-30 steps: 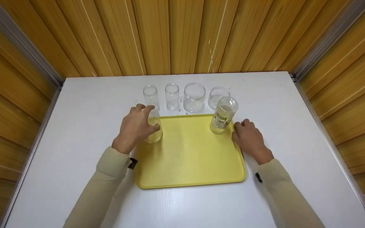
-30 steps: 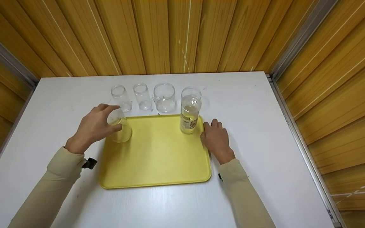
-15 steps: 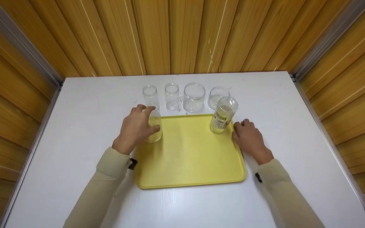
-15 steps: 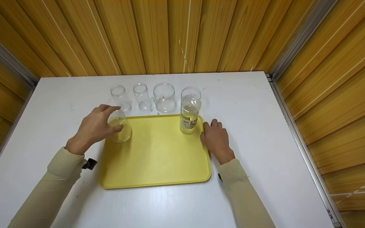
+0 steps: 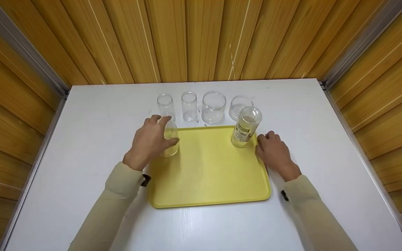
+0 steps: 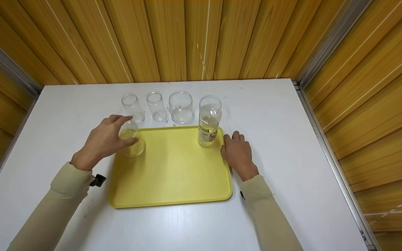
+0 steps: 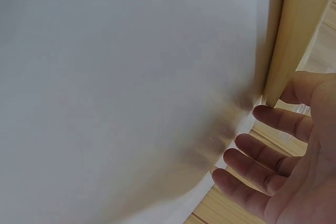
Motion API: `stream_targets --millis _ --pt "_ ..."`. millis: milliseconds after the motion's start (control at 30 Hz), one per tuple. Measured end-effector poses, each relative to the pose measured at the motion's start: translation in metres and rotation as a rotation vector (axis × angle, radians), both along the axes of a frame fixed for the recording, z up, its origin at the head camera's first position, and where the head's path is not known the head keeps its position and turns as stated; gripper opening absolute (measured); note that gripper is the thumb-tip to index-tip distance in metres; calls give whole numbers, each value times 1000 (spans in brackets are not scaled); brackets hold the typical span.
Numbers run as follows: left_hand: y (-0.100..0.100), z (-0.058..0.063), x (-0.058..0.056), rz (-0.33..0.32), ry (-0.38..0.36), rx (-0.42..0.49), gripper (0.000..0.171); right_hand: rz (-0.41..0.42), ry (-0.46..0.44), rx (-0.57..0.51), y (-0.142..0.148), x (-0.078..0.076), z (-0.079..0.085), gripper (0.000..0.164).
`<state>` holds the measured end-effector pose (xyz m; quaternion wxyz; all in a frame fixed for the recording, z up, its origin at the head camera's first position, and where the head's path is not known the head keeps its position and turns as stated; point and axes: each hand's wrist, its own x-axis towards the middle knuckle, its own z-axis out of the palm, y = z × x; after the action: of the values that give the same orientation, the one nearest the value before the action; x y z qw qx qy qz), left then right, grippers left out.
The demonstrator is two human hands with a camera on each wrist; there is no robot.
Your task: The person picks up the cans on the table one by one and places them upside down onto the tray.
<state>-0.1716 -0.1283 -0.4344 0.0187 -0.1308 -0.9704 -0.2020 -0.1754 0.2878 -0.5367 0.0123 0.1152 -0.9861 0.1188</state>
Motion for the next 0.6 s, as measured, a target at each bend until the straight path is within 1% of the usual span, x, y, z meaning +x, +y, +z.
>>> stream_targets --millis 133,333,433,600 --pt "1 5 -3 13 -11 2 78 -6 -6 2 1 -1 0 33" --pt "0 12 -11 22 16 5 75 -14 -22 4 0 -2 0 36" --pt "-1 15 -17 17 30 1 74 -15 -21 3 0 -3 0 35" --pt "-4 20 -28 29 25 11 73 -18 -26 0 0 -3 0 34"
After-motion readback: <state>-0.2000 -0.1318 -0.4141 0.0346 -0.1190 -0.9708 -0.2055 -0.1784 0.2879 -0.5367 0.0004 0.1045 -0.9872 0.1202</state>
